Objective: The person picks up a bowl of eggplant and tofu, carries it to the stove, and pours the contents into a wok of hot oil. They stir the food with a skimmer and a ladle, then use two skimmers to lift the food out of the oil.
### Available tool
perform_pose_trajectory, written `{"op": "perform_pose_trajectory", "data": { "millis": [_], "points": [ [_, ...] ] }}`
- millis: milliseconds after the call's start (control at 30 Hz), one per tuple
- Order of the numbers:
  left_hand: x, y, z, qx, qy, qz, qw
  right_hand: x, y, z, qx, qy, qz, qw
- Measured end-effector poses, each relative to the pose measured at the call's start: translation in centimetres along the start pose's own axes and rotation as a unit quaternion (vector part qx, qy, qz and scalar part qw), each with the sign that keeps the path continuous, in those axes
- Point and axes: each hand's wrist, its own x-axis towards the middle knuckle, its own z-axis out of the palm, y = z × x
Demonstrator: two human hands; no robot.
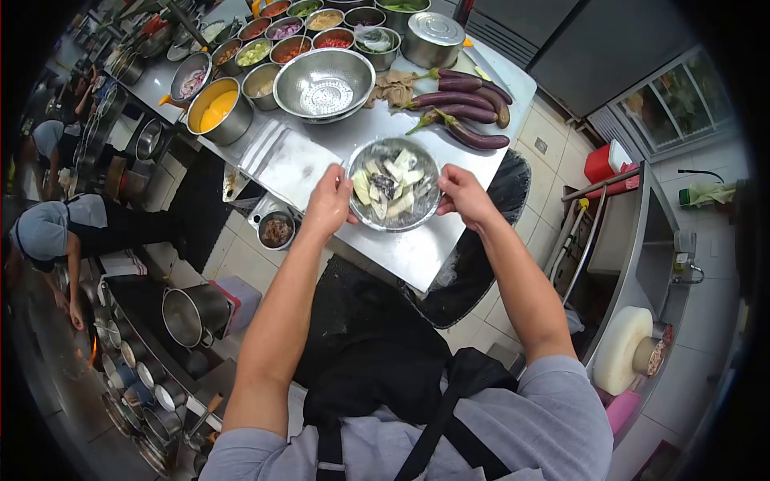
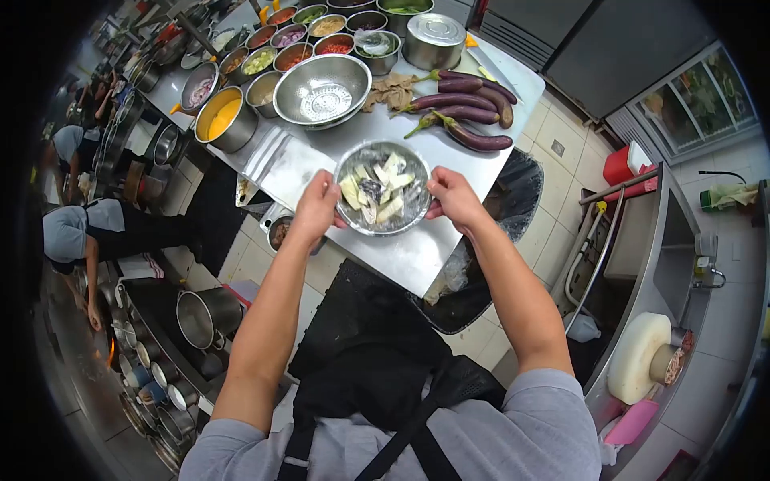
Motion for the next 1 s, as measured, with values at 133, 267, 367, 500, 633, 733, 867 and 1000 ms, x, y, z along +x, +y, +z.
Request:
{"op": "perform_pose_trajectory", "data": {
  "millis": [133,267,367,500,633,733,867,1000],
  "points": [
    [-2.5,2.8,-1.0,0.016,0.041,0.193,0.980,-3.2,-2.9,1.4,-0.050,0.029,-0.171,0.984],
    [0.8,-1.2,-0.5,-0.060,-0.033,-0.078,0.995,1.4,1.0,0.1,0.025,-0.007,0.043,0.999],
    [1.6,0.4,-0.7,-0.052,-0.023,-0.067,0.996,1.5,-1.3,0.7,0.018,0.008,0.020,1.000],
    [-0.6,3.0,-1.5,-0.048,0.008,0.097,0.994,-1.8,-4.2,1.2,-0.046,0.020,-0.136,0.989],
    [0.9,-0.4,-1.4,-0.063,-0.001,-0.038,0.997,1.4,-0.4,1.0,0.003,-0.009,-0.003,1.000],
    [1.3,-0.3,-1.6,-0.055,-0.013,-0.126,0.990,2.8,0.3,1.6,0.012,-0.009,0.053,0.999],
    [1.0,2.2,-3.1,-0.035,-0.007,0.102,0.994,0.2,-3.2,2.1,-0.027,0.006,-0.123,0.992],
    [0.9,2.6,-2.5,-0.057,0.022,0.123,0.991,-0.1,-4.6,2.3,-0.018,0.019,-0.141,0.990]
  ]
}}
